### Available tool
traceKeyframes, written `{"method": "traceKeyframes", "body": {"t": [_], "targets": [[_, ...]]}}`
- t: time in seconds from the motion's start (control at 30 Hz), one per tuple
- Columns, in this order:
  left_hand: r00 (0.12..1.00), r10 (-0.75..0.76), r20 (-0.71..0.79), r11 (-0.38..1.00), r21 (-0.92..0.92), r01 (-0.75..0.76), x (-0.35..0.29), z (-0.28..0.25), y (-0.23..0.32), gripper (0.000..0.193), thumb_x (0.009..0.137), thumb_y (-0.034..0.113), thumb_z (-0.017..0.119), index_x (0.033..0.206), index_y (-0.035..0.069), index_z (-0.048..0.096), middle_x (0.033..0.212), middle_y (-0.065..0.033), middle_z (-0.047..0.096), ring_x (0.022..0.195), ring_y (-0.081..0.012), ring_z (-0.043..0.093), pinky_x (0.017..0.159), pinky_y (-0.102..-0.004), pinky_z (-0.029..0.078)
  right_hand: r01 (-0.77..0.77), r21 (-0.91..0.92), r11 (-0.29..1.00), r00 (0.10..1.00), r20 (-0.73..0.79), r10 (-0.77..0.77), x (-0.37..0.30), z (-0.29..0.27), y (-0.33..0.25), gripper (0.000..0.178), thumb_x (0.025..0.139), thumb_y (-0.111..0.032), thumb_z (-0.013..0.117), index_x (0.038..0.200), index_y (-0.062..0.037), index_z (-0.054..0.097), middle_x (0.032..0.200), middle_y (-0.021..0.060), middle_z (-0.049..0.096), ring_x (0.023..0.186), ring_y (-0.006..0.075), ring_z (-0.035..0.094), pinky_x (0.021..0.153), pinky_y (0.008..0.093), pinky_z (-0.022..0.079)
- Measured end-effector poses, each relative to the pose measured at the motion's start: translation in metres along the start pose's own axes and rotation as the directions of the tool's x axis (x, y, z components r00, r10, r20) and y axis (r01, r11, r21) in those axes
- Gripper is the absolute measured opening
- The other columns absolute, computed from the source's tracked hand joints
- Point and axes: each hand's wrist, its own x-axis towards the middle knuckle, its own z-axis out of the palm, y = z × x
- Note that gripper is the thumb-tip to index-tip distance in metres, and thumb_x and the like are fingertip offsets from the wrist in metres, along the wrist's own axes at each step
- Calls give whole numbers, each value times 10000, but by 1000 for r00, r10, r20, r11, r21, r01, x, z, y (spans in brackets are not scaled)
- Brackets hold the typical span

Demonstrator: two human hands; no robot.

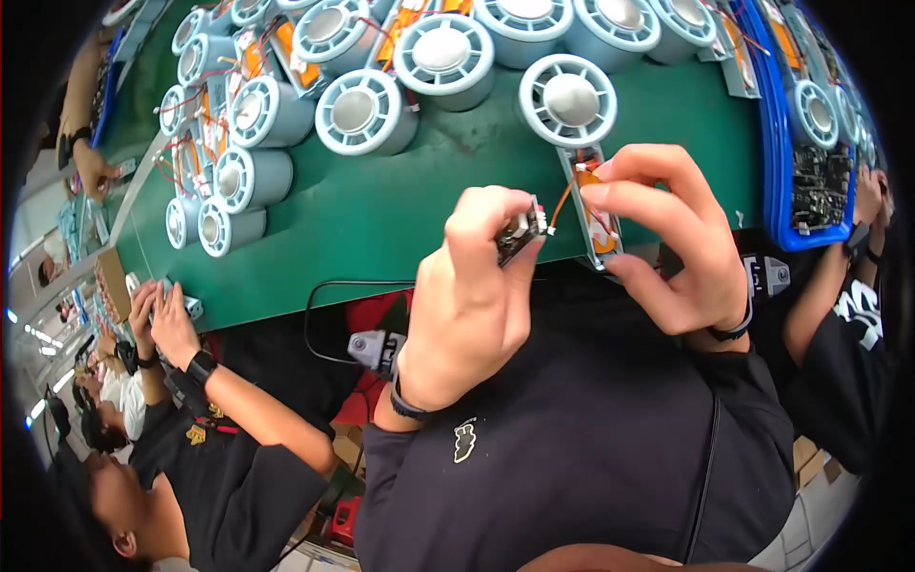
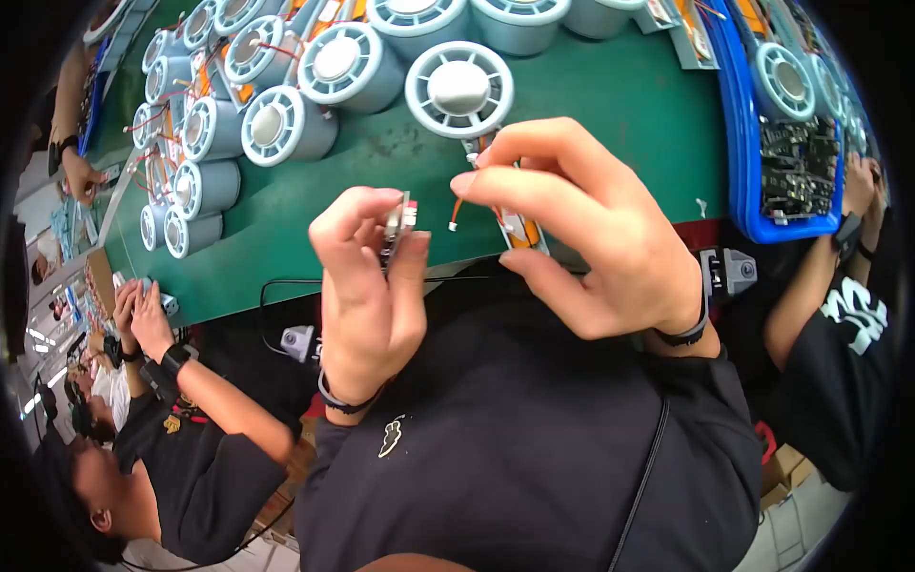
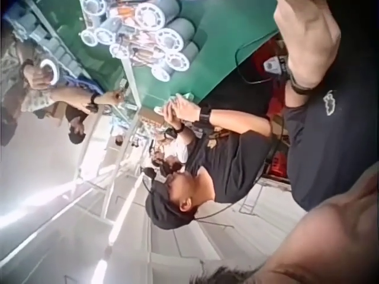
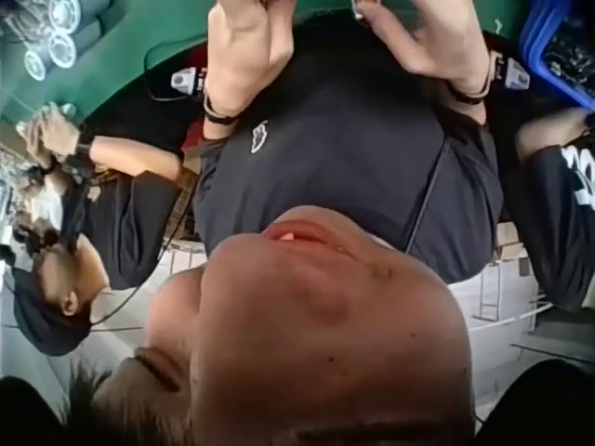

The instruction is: The person picks up a circuit board and connects it to the wires of a fan assembly before pressing the board into the housing. They then connect a battery to the circuit board and nestle it into the assembly before placing the unit back on the table.

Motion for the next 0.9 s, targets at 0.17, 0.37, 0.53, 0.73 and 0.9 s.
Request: {"method": "traceKeyframes", "body": {"t": [0.17,0.37,0.53,0.73,0.9], "targets": [[1000,-30,-5,999,32,30,-1,6,5,305,937,-16,644,1219,49,548,1043,-152,608,778,-317,639,678,-414,545,-87,-319,944,991,73,116,4,15,-17,478,725,71,736,1193,5,664,1236,205,632,998,359,680,772,395,563],[985,-114,132,990,97,102,4,-1,7,223,953,114,633,1166,89,573,932,-135,581,728,-409,630,595,-477,514,44,-361,932,999,29,-36,9,28,-1,151,806,109,673,949,66,648,1035,200,700,860,354,702,722,397,554],[997,-80,23,997,8,80,1,7,3,193,948,110,620,1126,75,556,948,-155,574,731,-414,626,622,-490,522,-212,-127,969,977,-45,208,2,30,15,142,828,120,676,961,81,646,960,189,709,775,289,698,670,372,540],[993,88,-72,984,-146,-98,5,12,-7,275,933,31,627,1202,36,567,1010,-176,566,825,-391,640,692,-449,534,15,-292,956,988,-141,-58,6,33,24,177,853,120,669,1025,79,672,944,186,708,741,263,683,656,350,531],[996,65,-57,974,-213,-76,9,15,-11,292,942,20,622,1229,22,571,1038,-177,579,882,-382,645,729,-434,534,45,-322,946,989,-120,-88,5,31,21,195,902,96,625,1088,79,680,963,188,703,764,275,677,667,344,526]]}}
